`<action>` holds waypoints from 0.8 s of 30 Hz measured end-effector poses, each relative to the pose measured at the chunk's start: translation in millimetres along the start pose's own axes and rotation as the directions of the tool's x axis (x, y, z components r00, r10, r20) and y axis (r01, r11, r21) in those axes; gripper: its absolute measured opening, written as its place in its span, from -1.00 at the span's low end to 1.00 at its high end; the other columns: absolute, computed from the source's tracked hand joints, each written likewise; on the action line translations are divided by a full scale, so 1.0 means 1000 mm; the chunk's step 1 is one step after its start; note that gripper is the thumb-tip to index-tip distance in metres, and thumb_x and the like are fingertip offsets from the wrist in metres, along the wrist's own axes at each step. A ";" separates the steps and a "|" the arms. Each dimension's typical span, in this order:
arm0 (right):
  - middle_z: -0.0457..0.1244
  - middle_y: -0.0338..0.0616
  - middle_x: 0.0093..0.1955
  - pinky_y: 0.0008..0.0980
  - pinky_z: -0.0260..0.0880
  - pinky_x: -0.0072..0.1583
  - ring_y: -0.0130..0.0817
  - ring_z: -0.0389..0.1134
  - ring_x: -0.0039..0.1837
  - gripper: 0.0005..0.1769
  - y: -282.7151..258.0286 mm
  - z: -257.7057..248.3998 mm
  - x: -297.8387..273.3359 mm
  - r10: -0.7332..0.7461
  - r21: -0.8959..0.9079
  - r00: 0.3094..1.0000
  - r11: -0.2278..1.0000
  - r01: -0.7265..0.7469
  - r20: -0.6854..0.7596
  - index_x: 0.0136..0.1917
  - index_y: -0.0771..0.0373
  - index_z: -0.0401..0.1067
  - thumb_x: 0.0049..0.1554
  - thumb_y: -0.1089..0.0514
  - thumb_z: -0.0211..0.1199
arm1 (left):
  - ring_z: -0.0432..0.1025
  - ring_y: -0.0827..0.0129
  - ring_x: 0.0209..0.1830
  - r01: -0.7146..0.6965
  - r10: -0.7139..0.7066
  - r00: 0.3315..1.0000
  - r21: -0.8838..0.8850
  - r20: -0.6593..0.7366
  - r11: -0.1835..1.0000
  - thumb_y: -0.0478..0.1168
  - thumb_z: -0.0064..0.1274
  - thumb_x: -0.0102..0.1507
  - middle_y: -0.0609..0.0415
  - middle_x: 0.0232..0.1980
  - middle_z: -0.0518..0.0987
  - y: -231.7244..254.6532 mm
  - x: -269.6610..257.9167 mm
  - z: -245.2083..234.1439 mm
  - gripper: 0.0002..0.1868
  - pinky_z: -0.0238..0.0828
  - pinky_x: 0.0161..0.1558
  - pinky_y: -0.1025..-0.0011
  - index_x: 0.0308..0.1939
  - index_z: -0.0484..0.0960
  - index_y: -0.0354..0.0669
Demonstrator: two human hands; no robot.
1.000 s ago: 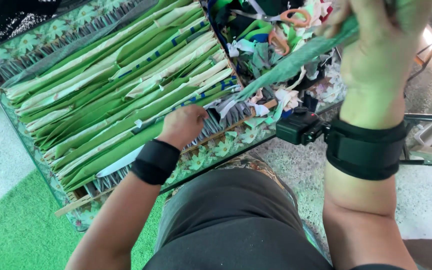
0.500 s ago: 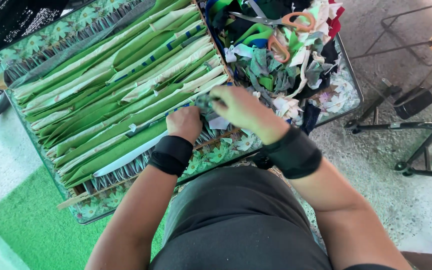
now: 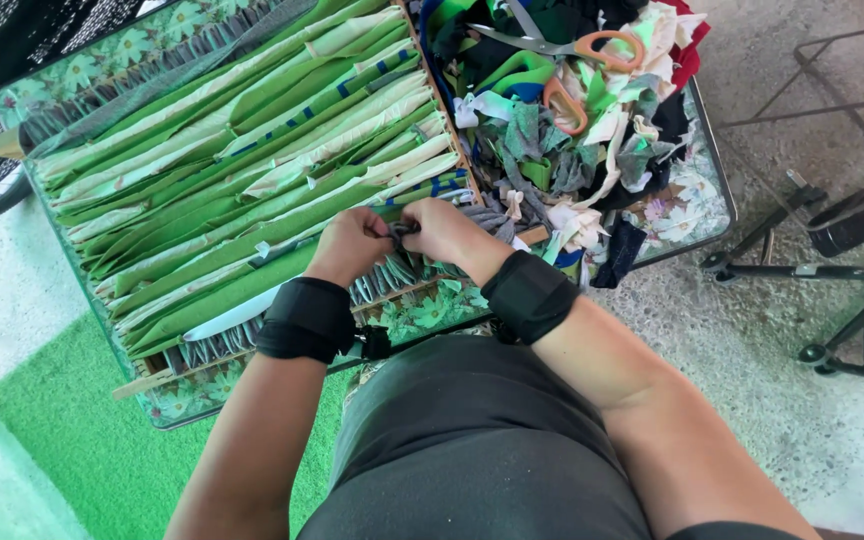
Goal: Weaving and arranging strips of fabric on a pin-board loom to create a rug.
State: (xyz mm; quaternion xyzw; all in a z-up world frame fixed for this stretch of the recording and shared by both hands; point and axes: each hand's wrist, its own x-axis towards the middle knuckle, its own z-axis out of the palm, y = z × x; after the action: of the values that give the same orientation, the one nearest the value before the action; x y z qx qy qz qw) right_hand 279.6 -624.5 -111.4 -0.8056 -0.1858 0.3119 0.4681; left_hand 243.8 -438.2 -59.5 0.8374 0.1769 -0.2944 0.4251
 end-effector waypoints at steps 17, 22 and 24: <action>0.44 -0.03 -0.08 -0.24 0.40 0.03 -0.22 0.46 -0.05 -0.63 0.014 -0.005 0.011 -0.045 0.017 0.952 0.999 0.041 0.303 0.05 0.26 0.53 -0.01 0.08 0.41 | 0.37 0.63 -0.43 -0.313 0.288 0.949 -0.271 -0.129 0.910 -0.40 0.19 0.12 0.21 -0.39 0.53 -0.037 0.022 0.024 -0.82 0.35 -0.37 0.58 -0.23 0.56 -0.28; 0.42 0.02 -0.15 -0.22 0.40 0.00 -0.19 0.42 -0.11 -0.66 0.003 0.001 0.010 0.040 -0.079 0.979 0.997 -0.024 0.202 0.03 0.27 0.56 0.02 0.07 0.39 | 0.36 0.57 -0.46 -0.237 0.223 0.971 -0.363 -0.080 0.901 -0.39 0.08 0.17 0.14 -0.37 0.53 -0.020 0.007 0.012 -0.87 0.32 -0.44 0.52 -0.20 0.51 -0.27; 0.41 0.01 -0.17 -0.16 0.41 -0.04 -0.14 0.43 -0.12 -0.73 -0.001 0.001 0.007 0.119 0.009 0.979 0.992 -0.122 0.165 -0.03 0.27 0.53 0.03 0.10 0.34 | 0.43 0.53 -0.45 -0.160 0.156 0.987 -0.276 -0.037 0.948 -0.40 0.08 0.16 0.10 -0.34 0.51 -0.010 -0.006 0.003 -0.88 0.46 -0.45 0.47 -0.25 0.48 -0.27</action>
State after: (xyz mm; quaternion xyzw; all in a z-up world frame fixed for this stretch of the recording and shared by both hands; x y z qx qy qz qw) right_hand 284.6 -619.2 -113.3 -0.7825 -0.1716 0.4067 0.4392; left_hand 232.9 -434.8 -63.1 0.7831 0.1521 -0.2257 0.5591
